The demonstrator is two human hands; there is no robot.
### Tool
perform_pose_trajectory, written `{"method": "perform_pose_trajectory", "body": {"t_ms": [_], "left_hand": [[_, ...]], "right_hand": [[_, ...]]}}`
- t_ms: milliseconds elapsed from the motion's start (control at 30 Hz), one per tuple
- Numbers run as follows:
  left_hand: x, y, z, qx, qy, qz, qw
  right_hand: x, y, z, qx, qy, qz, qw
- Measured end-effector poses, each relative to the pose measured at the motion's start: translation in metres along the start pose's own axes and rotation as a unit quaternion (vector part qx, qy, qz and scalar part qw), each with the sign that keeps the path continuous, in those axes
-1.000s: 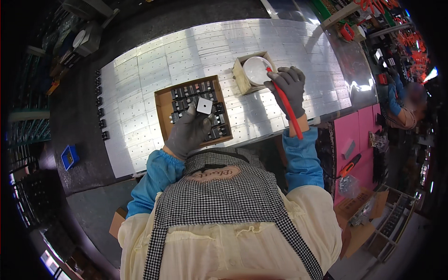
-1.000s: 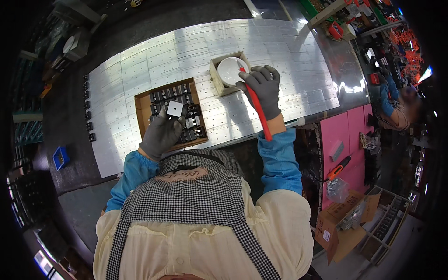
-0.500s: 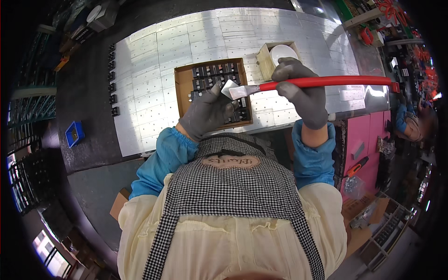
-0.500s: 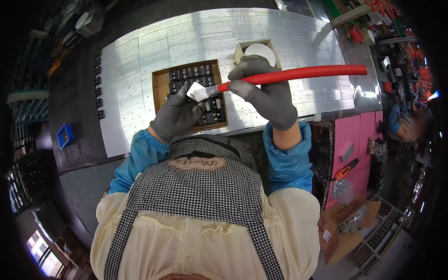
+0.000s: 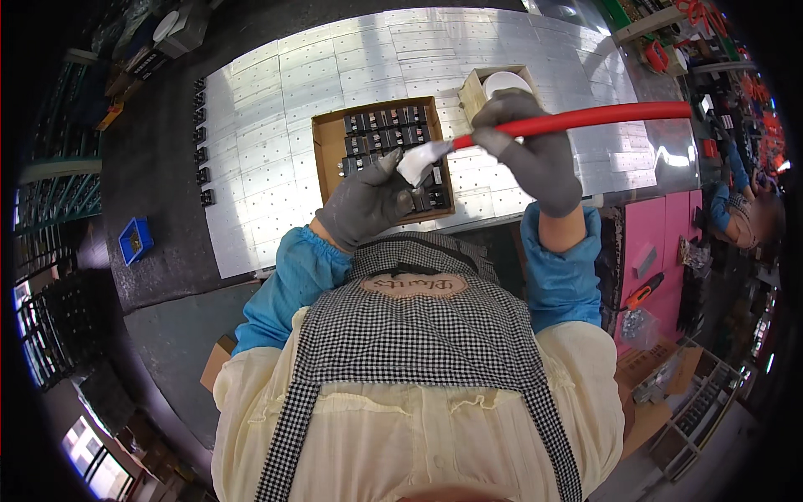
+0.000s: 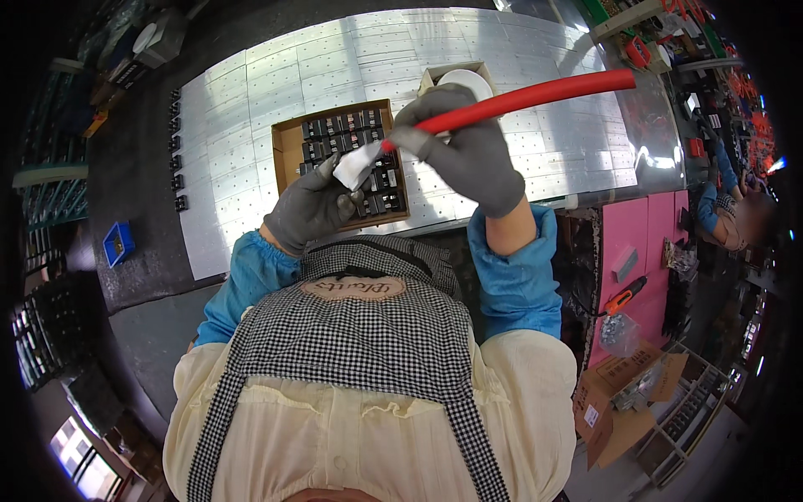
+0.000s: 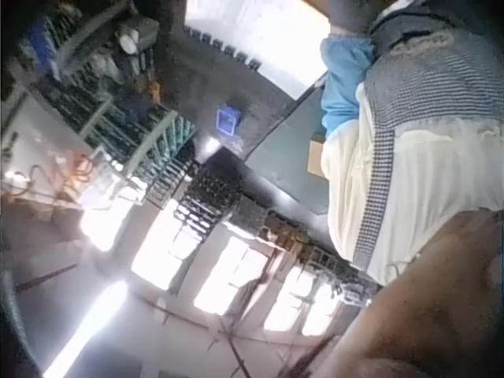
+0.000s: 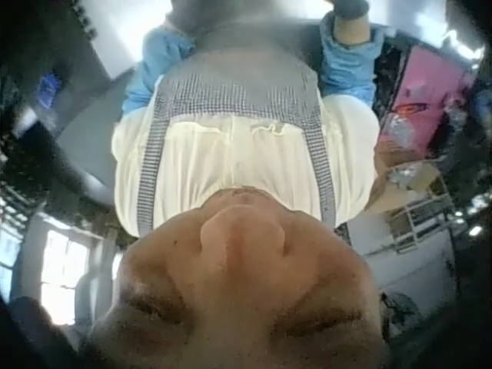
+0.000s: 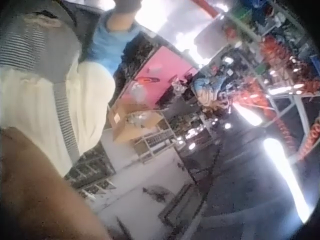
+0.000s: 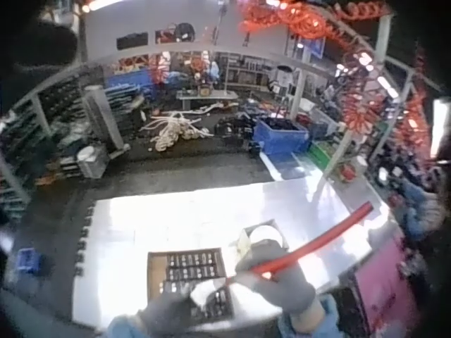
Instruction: Applying adhesive or sealant to electronic components with a brush and organizing them.
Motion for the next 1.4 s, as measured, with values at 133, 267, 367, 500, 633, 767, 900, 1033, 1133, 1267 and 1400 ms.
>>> {"method": "perform_pose_trajectory", "body": {"t_ms": [133, 267, 367, 500, 633, 767, 900, 1033, 1133, 1267, 1400], "left_hand": [[0.001, 0.003, 0.006, 0.020, 0.024, -0.021, 0.999], [0.000, 0.002, 0.006, 0.011, -0.001, -0.010, 1.000], [0.002, 0.002, 0.007, 0.053, 0.014, -0.010, 0.998], [0.003, 0.002, 0.008, 0.050, 0.033, -0.001, 0.998], [0.001, 0.004, 0.009, 0.039, 0.029, -0.010, 0.999], [0.003, 0.005, 0.016, 0.038, 0.055, -0.005, 0.998], [0.002, 0.006, 0.014, 0.007, 0.033, -0.001, 0.999], [0.005, 0.008, 0.019, 0.013, 0.055, -0.011, 0.998], [0.005, 0.007, 0.019, 0.020, 0.040, -0.003, 0.999], [0.006, 0.009, 0.019, 0.080, 0.020, -0.017, 0.996], [0.009, 0.017, 0.021, -0.002, 0.040, -0.040, 0.998]], "right_hand": [[0.004, 0.013, 0.003, -0.189, 0.007, -0.030, 0.981], [0.004, 0.013, -0.012, -0.050, -0.102, -0.057, 0.992], [0.006, 0.023, 0.003, -0.126, 0.035, -0.079, 0.988], [0.001, 0.011, -0.008, -0.127, -0.069, 0.023, 0.989], [0.005, 0.031, 0.000, -0.125, -0.002, -0.114, 0.986], [0.001, 0.014, -0.005, -0.239, -0.035, 0.011, 0.970], [0.000, 0.024, -0.009, -0.086, -0.069, -0.087, 0.990], [0.004, 0.032, -0.003, -0.200, -0.001, -0.097, 0.975], [0.001, 0.025, -0.012, -0.184, -0.037, -0.031, 0.982], [0.006, 0.047, 0.004, -0.159, 0.076, -0.146, 0.974], [0.012, 0.040, -0.002, -0.291, 0.054, -0.080, 0.952]]}}
Point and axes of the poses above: each hand's wrist, its own x-axis away from the middle knuckle, its own z-axis out of the back of the hand, y = z × x, the point moved 7 cm from there along -x, towards the middle knuckle, and after that the axes turned 14 degrees about -y, right-handed, at the moved point
